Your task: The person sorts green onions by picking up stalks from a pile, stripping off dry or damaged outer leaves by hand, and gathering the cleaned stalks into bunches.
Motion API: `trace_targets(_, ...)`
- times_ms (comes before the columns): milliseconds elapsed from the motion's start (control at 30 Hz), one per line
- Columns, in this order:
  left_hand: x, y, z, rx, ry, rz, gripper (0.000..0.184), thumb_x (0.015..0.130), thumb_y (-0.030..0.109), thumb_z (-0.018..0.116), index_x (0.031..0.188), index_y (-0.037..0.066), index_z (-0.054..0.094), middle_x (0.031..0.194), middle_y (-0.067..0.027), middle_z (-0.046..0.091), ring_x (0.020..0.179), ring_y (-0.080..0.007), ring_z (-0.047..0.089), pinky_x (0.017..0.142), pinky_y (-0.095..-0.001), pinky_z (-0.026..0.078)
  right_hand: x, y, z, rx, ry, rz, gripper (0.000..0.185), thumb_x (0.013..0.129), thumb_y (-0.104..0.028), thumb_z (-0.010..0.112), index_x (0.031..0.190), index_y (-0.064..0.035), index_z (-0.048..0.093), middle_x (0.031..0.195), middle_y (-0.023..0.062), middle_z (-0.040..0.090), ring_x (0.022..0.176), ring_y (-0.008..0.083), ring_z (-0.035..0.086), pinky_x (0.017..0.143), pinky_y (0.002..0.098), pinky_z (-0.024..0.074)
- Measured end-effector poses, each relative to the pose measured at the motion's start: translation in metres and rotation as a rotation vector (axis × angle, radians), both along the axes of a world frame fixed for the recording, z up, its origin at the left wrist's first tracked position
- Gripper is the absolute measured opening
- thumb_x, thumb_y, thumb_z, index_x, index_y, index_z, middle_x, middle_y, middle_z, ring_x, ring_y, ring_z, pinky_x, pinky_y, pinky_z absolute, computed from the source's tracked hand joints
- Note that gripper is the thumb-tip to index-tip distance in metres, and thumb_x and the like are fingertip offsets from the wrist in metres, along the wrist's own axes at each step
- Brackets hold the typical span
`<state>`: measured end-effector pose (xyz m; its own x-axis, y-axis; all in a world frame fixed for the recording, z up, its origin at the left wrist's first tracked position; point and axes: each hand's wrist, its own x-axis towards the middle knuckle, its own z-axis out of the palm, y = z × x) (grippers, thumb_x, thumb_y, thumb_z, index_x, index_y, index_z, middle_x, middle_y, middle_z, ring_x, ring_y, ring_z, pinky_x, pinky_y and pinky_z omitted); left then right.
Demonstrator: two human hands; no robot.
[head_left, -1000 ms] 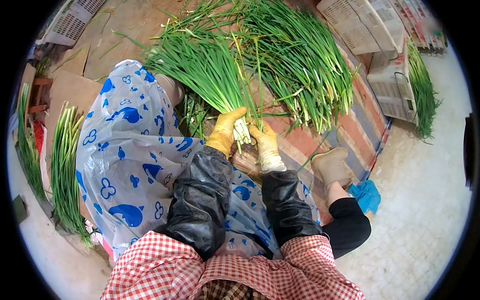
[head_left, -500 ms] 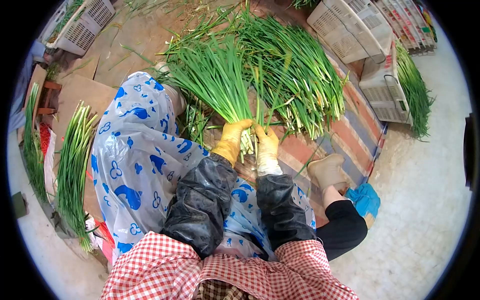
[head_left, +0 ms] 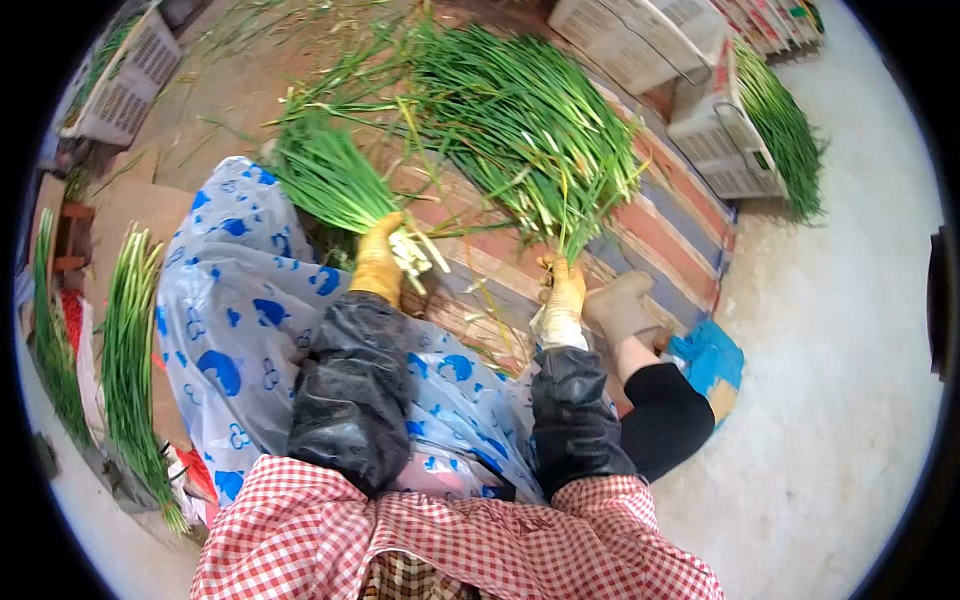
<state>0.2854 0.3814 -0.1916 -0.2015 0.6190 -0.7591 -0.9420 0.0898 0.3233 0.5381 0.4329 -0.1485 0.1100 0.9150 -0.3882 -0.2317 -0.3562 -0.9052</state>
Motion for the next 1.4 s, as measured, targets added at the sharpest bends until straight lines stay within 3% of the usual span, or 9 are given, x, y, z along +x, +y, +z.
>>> trace_targets(167,0.024,0.003,-0.003,-0.02,0.029,-0.201,0.018,0.078,0.014,0.062,0.091,0.001,0.061,0.075,-0.0104,0.065,0.058,-0.0214,0.062,0.052,-0.0337,0.053,0.013,0.005,-0.006,-0.068,-0.075,0.136,0.025,0.093,-0.031,0.048,0.101,-0.0087,0.056,0.064,0.0066,0.059,0.033,0.0065,0.031,0.031,0.02,0.0238)
trace_targets(500,0.045,0.006,-0.018,0.139,-0.029,-0.241,0.022,0.076,0.016,0.064,0.091,0.0,0.061,0.078,-0.0108,0.066,0.059,-0.0195,0.063,0.048,-0.0293,0.052,-0.066,0.009,-0.022,-0.214,-0.173,0.388,0.016,0.093,-0.018,0.049,0.102,-0.0079,0.057,0.074,0.0034,0.062,0.048,0.0074,0.049,0.042,0.0186,0.0356)
trace_targets(600,0.041,0.005,-0.019,0.143,-0.001,-0.216,0.022,0.076,0.015,0.065,0.09,-0.001,0.061,0.078,-0.0118,0.066,0.063,-0.0199,0.064,0.055,-0.029,0.053,-0.042,0.011,-0.051,-0.006,-0.798,0.388,0.042,0.086,-0.036,0.054,0.109,-0.0014,0.053,0.09,0.0183,0.064,0.071,0.0257,0.062,0.056,0.0346,0.0472)
trace_targets(667,0.04,0.006,-0.011,0.199,0.003,-0.213,0.021,0.076,0.014,0.065,0.09,-0.001,0.061,0.078,-0.0118,0.066,0.064,-0.0197,0.064,0.057,-0.0287,0.053,-0.027,0.009,-0.036,-0.137,-1.412,0.641,0.068,0.075,-0.052,0.058,0.116,0.0018,0.051,0.104,0.0259,0.059,0.102,0.0421,0.053,0.087,0.0452,0.0408)
trace_targets(700,0.038,0.007,-0.004,0.227,0.011,-0.216,0.02,0.077,0.013,0.064,0.091,-0.001,0.061,0.078,-0.0118,0.066,0.064,-0.0195,0.063,0.057,-0.0286,0.053,-0.03,0.006,-0.026,-0.153,-1.437,0.669,0.063,0.08,-0.045,0.059,0.121,0.0015,0.048,0.106,0.0227,0.06,0.099,0.0343,0.058,0.085,0.04,0.0434)
trace_targets(767,0.041,0.01,0.006,0.227,0.027,-0.223,0.02,0.077,0.01,0.063,0.094,-0.001,0.061,0.078,-0.0111,0.066,0.063,-0.0201,0.063,0.057,-0.0294,0.053,-0.026,0.007,-0.042,-0.128,-0.66,0.67,0.055,0.084,-0.037,0.058,0.123,0.0018,0.048,0.11,0.0153,0.059,0.096,0.0245,0.058,0.085,0.0345,0.0435)
trace_targets(900,0.053,0.015,0.031,0.307,0.223,-0.354,0.034,0.074,0.002,0.065,0.107,0.0,0.058,0.099,-0.0083,0.063,0.086,-0.0193,0.061,0.073,-0.0304,0.05,-0.093,0.022,0.018,-0.099,0.019,0.676,0.039,0.087,-0.026,0.055,0.112,0.0047,0.055,0.103,0.012,0.062,0.091,0.0211,0.058,0.084,0.0302,0.0421)
trace_targets(1300,0.042,0.003,0.135,0.375,0.791,-0.996,0.052,0.066,0.003,0.065,0.116,0.003,0.051,0.097,-0.0091,0.063,0.088,-0.0202,0.06,0.076,-0.0316,0.048,-0.103,0.023,0.062,0.054,0.304,-0.011,0.036,0.091,-0.027,0.051,0.108,0.0036,0.056,0.099,0.0125,0.062,0.086,0.0219,0.06,0.079,0.0312,0.0478)
trace_targets(1400,0.025,-0.009,0.187,0.005,1.62,-1.57,0.07,0.069,0.01,0.06,0.135,0.017,0.035,0.095,-0.0188,0.063,0.087,-0.0338,0.062,0.077,-0.0382,0.049,-0.082,0.034,0.071,-0.013,0.652,-0.043,0.038,0.092,-0.034,0.046,0.112,-0.0033,0.054,0.102,0.0085,0.061,0.084,0.0224,0.06,0.073,0.0347,0.0516)
